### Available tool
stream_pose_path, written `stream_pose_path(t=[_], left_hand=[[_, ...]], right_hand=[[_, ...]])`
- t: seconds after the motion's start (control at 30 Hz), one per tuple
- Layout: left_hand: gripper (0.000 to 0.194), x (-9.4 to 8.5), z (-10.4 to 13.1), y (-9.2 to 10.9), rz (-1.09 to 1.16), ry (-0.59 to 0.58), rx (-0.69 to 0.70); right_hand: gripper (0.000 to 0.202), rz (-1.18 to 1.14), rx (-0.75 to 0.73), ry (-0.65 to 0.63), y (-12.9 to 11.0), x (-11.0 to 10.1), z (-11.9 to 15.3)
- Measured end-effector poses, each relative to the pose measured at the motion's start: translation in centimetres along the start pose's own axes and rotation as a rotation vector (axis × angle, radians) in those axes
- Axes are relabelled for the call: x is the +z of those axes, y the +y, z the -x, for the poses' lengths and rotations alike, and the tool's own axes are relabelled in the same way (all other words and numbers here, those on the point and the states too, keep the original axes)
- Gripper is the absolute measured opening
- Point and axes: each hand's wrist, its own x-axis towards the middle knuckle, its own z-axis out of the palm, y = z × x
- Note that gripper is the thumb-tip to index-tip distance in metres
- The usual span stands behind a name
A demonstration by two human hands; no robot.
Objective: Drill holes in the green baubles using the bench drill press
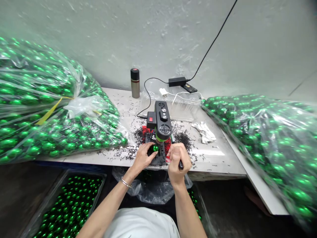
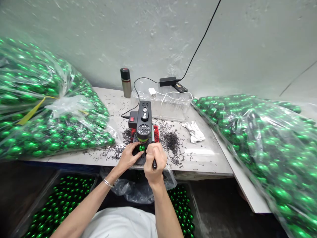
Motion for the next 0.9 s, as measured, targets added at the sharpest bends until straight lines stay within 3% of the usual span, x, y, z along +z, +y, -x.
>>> stream_pose_path(t=[0.17,0.37,0.47,0.77,0.9], left_hand=[[0.028,-0.1,0.0,-0.1,0.039,-0.018,-0.045],[0.031,-0.1,-0.1,0.1,0.092,-0.058,-0.097],[0.03,-0.1,0.0,0.1,0.096,-0.062,-0.111],[0.029,0.0,0.1,0.0,0.09,-0.054,-0.108],[0.03,0.0,0.2,0.0,0.084,-0.058,-0.114]], right_hand=[[0.03,0.031,-0.027,0.007,0.9,0.0,1.1],[0.031,0.057,-0.21,0.026,4.3,0.7,3.9],[0.033,0.078,-0.216,0.042,5.4,0.9,4.8],[0.033,-0.023,-0.22,0.07,6.6,1.5,5.7],[0.031,0.09,-0.289,-0.03,6.9,0.9,5.8]])
